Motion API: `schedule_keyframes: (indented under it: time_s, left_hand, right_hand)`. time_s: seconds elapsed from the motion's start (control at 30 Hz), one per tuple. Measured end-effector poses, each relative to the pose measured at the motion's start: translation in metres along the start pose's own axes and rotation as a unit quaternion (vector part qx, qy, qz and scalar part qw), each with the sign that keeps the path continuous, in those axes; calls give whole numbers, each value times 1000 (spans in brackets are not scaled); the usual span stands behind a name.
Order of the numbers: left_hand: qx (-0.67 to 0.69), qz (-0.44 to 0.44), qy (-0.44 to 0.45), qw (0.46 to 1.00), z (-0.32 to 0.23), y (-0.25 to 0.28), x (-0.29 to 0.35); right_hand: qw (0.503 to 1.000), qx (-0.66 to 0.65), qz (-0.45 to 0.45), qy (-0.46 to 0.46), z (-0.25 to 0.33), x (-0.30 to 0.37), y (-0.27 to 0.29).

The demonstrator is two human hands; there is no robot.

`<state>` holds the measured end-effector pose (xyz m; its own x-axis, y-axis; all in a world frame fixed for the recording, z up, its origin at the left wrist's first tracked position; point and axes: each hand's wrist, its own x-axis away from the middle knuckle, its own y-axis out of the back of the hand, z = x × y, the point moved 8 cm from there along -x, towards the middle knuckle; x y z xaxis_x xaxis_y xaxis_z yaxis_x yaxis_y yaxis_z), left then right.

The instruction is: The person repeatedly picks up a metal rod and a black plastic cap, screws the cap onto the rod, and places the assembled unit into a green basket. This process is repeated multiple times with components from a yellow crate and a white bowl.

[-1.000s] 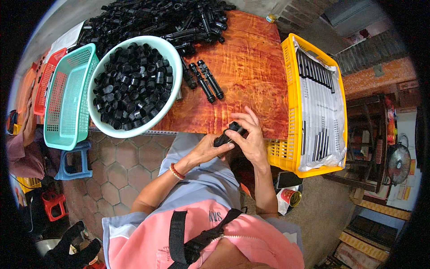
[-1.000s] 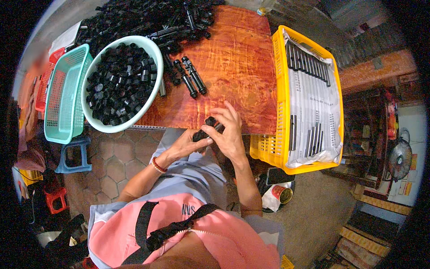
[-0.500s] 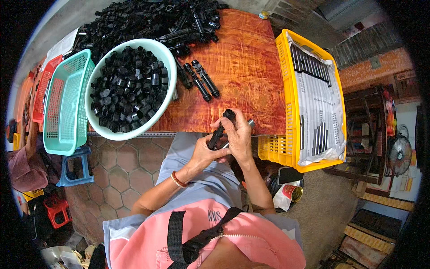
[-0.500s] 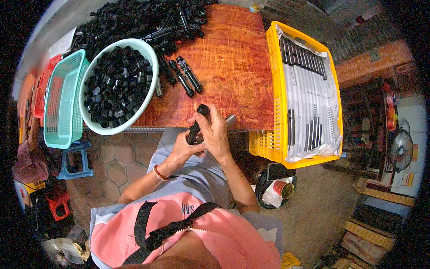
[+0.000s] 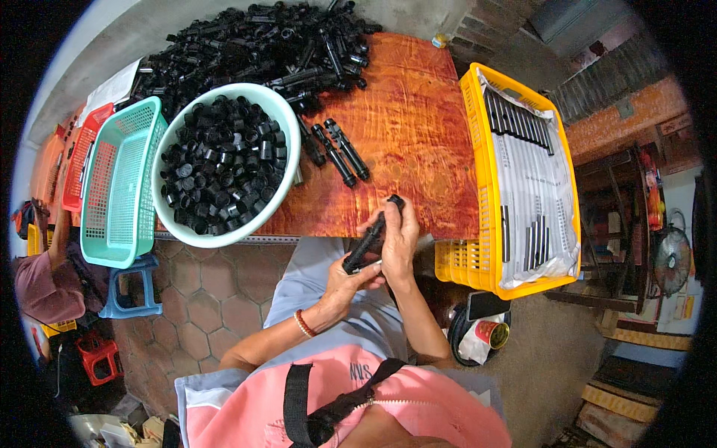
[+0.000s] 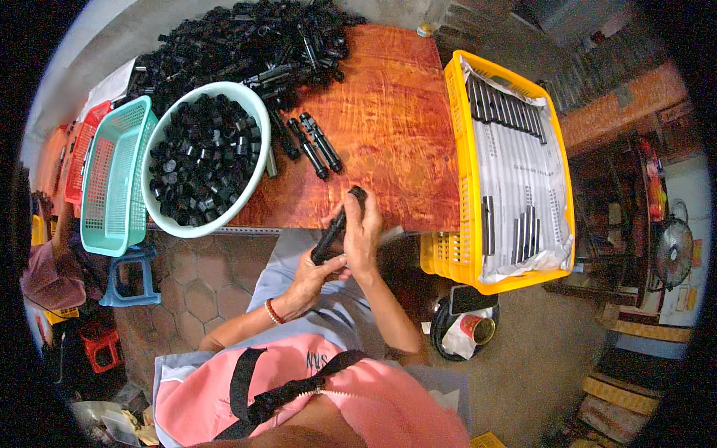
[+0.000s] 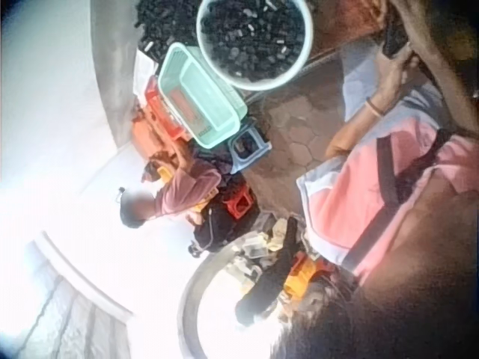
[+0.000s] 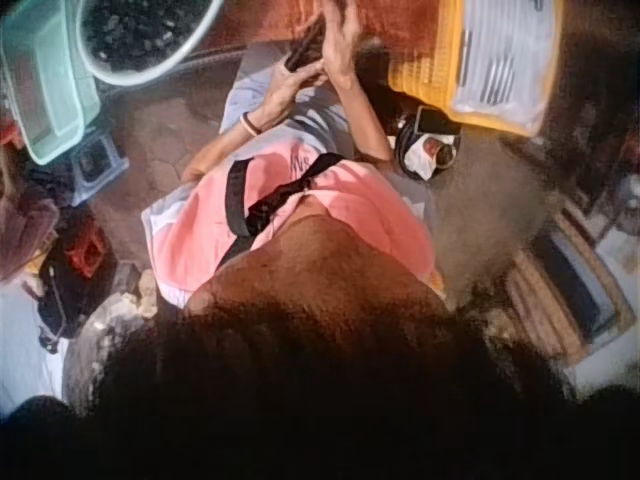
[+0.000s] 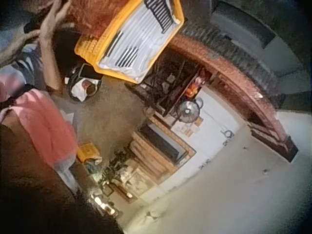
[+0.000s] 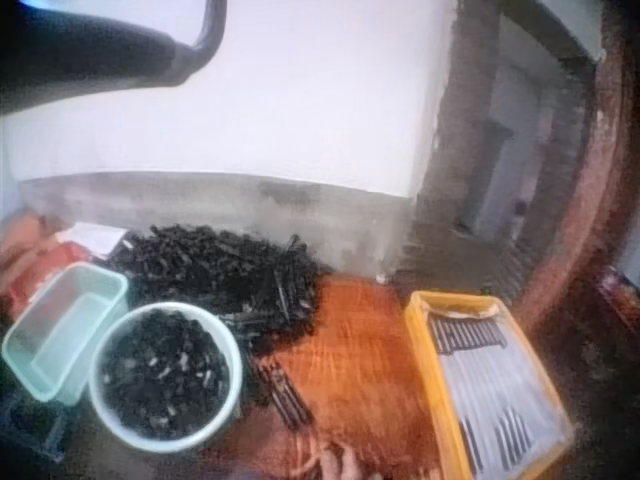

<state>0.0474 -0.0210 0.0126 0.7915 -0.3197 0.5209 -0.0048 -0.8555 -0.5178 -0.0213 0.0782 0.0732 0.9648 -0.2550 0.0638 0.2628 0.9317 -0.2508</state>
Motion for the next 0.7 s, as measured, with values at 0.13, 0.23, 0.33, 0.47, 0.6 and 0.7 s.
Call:
schedule_keyframes:
  time_s: [0.13,0.23,0.33,0.47,0.6,0.7]
  left_hand:
    - [50,100,149,983,34,-8,4]
    - [110,95,198,969,48,-7,9]
    - [185,80,173,964,46,7,-3]
    - [299,113,160,934,15,13,-9]
    - [254,197,76,944,-25,4,-10]
    - [184,212,31,959,-43,0,-15]
  right_hand:
    - [997,-57,-42,29,16,-12,7]
    - [989,-126,-65,-33,25,-16,15]
    - [969,-226,-36,-95,37,-13,23]
    - [956,-284,32,-69,63,-5,38]
    - [967,-228,56,-101,59,4,42]
    - [965,-195,83,-152,36,12,41]
